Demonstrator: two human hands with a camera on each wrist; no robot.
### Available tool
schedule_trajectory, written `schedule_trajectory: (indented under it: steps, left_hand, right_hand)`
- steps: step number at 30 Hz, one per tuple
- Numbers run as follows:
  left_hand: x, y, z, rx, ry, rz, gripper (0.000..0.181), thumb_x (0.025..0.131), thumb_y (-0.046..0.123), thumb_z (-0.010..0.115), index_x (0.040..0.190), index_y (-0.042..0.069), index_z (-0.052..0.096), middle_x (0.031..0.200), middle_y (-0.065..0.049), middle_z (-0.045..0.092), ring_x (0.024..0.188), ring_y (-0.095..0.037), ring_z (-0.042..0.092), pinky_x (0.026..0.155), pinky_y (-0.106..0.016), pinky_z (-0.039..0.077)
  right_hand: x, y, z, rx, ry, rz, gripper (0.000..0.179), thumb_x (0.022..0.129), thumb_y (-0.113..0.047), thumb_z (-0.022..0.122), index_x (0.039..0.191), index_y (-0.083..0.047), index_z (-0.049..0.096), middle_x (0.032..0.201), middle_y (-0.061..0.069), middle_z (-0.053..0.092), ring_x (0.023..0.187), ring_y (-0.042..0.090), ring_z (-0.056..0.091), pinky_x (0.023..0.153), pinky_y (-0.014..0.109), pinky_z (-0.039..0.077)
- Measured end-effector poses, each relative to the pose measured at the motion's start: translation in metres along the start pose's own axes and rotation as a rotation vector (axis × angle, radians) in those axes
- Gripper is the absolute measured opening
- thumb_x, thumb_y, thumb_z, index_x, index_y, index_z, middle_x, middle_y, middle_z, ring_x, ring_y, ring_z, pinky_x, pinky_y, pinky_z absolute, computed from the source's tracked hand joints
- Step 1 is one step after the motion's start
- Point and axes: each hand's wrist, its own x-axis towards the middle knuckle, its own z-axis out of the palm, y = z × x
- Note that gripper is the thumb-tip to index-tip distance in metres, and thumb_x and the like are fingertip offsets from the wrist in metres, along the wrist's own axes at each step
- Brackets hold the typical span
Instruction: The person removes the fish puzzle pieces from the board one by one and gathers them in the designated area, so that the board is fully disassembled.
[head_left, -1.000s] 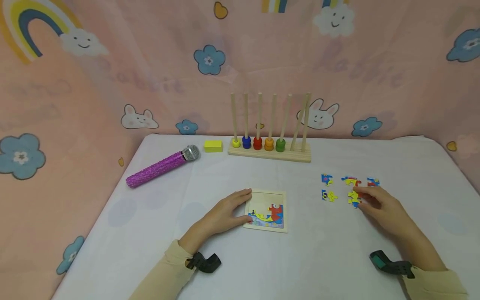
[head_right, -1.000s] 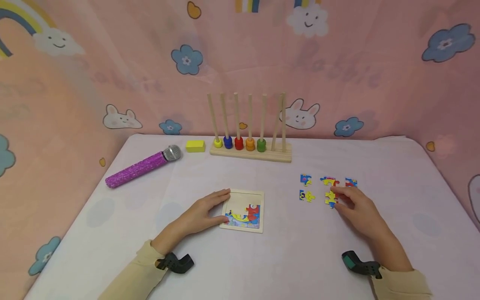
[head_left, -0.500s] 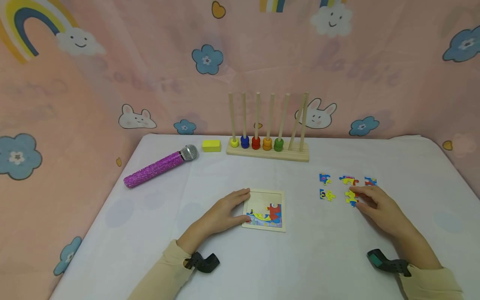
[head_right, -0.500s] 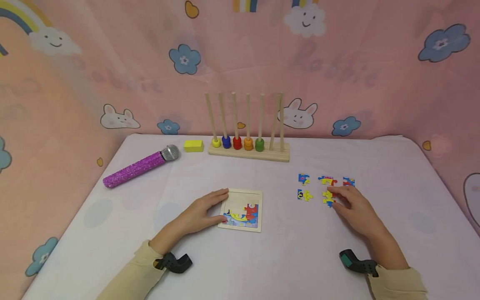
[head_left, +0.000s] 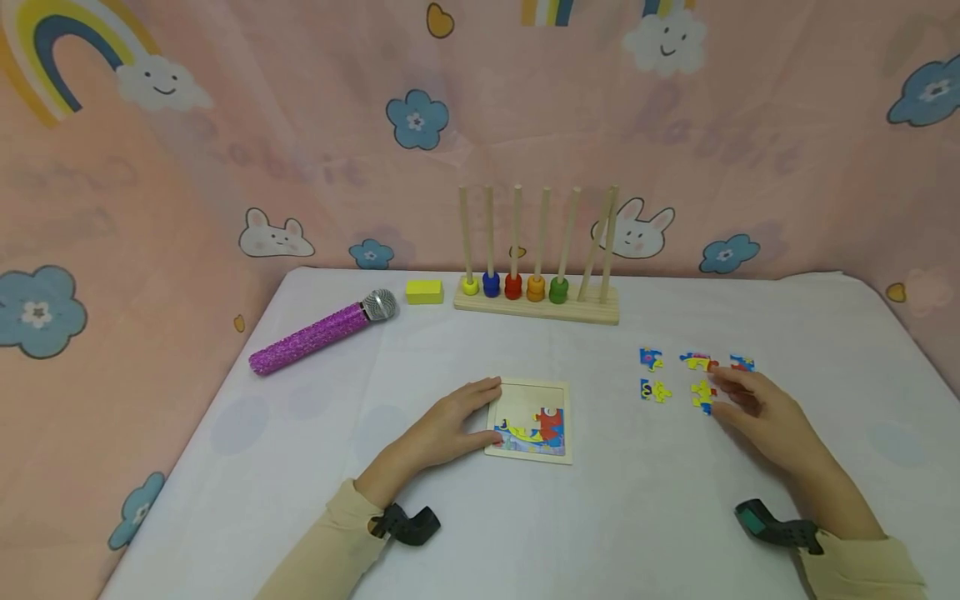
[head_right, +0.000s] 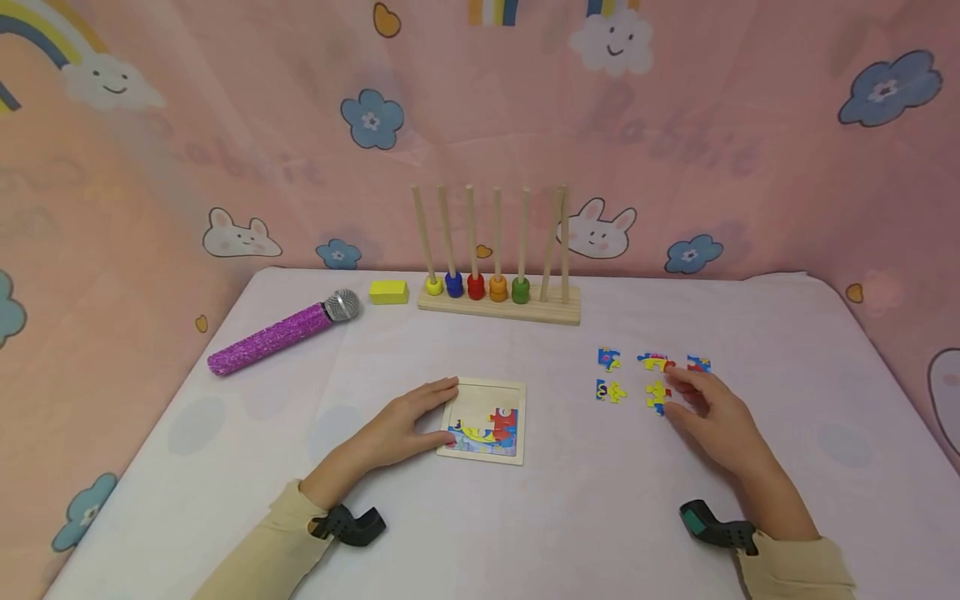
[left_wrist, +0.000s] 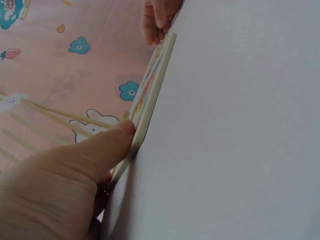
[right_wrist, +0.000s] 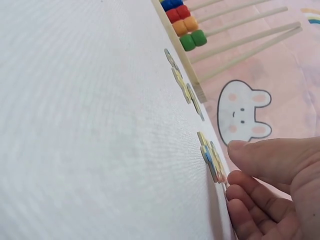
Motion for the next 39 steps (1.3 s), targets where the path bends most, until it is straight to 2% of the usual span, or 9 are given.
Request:
schedule_trajectory:
  steps: [5, 13, 16, 18, 21, 28, 31, 34, 39]
  left_hand:
    - [0.000, 0.000, 0.000, 0.009, 0.001, -0.002, 0.068, 0.086, 0.037, 0.069, 0.143, 0.009, 0.043, 0.153, 0.002, 0.034, 0.142, -0.016, 0.029, 0.116, -0.036, 0.029]
    - [0.000, 0.000, 0.000, 0.012, 0.004, 0.000, 0.069, 0.086, 0.037, 0.069, 0.143, 0.009, 0.043, 0.153, 0.002, 0.034, 0.142, -0.016, 0.030, 0.115, -0.037, 0.030]
    - [0.000, -0.001, 0.001, 0.013, 0.000, -0.005, 0.069, 0.086, 0.038, 0.068, 0.143, 0.009, 0.042, 0.153, 0.003, 0.033, 0.142, -0.016, 0.029, 0.116, -0.037, 0.029]
    - [0.001, -0.001, 0.001, 0.015, -0.003, -0.009, 0.069, 0.086, 0.039, 0.068, 0.143, 0.010, 0.042, 0.153, 0.003, 0.033, 0.142, -0.015, 0.029, 0.116, -0.036, 0.028]
    - [0.001, 0.000, 0.001, 0.008, -0.001, -0.010, 0.069, 0.086, 0.038, 0.068, 0.143, 0.010, 0.042, 0.153, 0.003, 0.033, 0.142, -0.016, 0.029, 0.116, -0.037, 0.028]
    - [0.001, 0.003, -0.001, 0.007, -0.010, -0.010, 0.069, 0.086, 0.039, 0.068, 0.143, 0.009, 0.043, 0.153, 0.002, 0.033, 0.142, -0.017, 0.029, 0.116, -0.037, 0.028]
    - [0.001, 0.003, -0.001, 0.009, -0.009, -0.006, 0.068, 0.086, 0.038, 0.068, 0.143, 0.009, 0.043, 0.153, 0.002, 0.034, 0.142, -0.017, 0.029, 0.116, -0.037, 0.027]
    - [0.001, 0.002, -0.001, 0.010, -0.007, -0.006, 0.068, 0.086, 0.037, 0.069, 0.142, 0.008, 0.043, 0.153, 0.001, 0.034, 0.142, -0.017, 0.029, 0.116, -0.037, 0.027]
    - [0.002, 0.000, -0.001, 0.010, -0.001, -0.005, 0.068, 0.086, 0.037, 0.069, 0.142, 0.008, 0.044, 0.153, 0.001, 0.034, 0.142, -0.017, 0.029, 0.116, -0.038, 0.028]
  right_hand:
    - [0.000, -0.005, -0.002, 0.005, -0.034, 0.052, 0.055, 0.092, -0.024, 0.062, 0.139, -0.001, 0.043, 0.137, 0.028, 0.045, 0.107, -0.033, 0.019, 0.085, -0.012, 0.017]
    - [0.001, -0.026, -0.002, 0.052, -0.050, 0.024, 0.052, 0.091, -0.020, 0.064, 0.136, -0.002, 0.046, 0.133, 0.025, 0.048, 0.104, -0.029, 0.027, 0.083, -0.011, 0.025]
    - [0.003, -0.036, 0.000, 0.035, -0.080, 0.031, 0.052, 0.090, -0.022, 0.066, 0.135, -0.003, 0.047, 0.132, 0.022, 0.050, 0.114, -0.011, 0.042, 0.083, -0.009, 0.027]
    - [0.004, -0.042, 0.003, 0.012, -0.115, 0.043, 0.053, 0.090, -0.024, 0.065, 0.136, -0.004, 0.046, 0.133, 0.021, 0.050, 0.120, 0.012, 0.046, 0.096, 0.006, 0.038]
    - [0.004, -0.053, 0.008, -0.026, -0.155, 0.026, 0.054, 0.090, -0.028, 0.065, 0.136, -0.006, 0.046, 0.134, 0.018, 0.052, 0.117, 0.034, 0.048, 0.095, 0.012, 0.040]
    - [0.004, -0.073, 0.027, 0.081, -0.179, -0.129, 0.049, 0.088, -0.017, 0.068, 0.132, -0.004, 0.051, 0.128, 0.014, 0.057, 0.111, -0.017, 0.041, 0.090, -0.005, 0.030]
    - [0.007, -0.081, 0.035, 0.090, -0.220, -0.126, 0.049, 0.088, -0.019, 0.068, 0.133, -0.006, 0.051, 0.130, 0.011, 0.056, 0.115, -0.009, 0.045, 0.092, -0.003, 0.032]
    - [0.011, -0.089, 0.043, 0.080, -0.267, -0.118, 0.051, 0.089, -0.020, 0.067, 0.134, -0.006, 0.049, 0.131, 0.010, 0.056, 0.118, 0.011, 0.051, 0.093, 0.001, 0.036]
    - [0.018, -0.105, 0.058, 0.121, -0.345, -0.124, 0.050, 0.089, -0.019, 0.066, 0.135, -0.005, 0.049, 0.132, 0.011, 0.055, 0.118, 0.027, 0.054, 0.099, 0.033, 0.049]
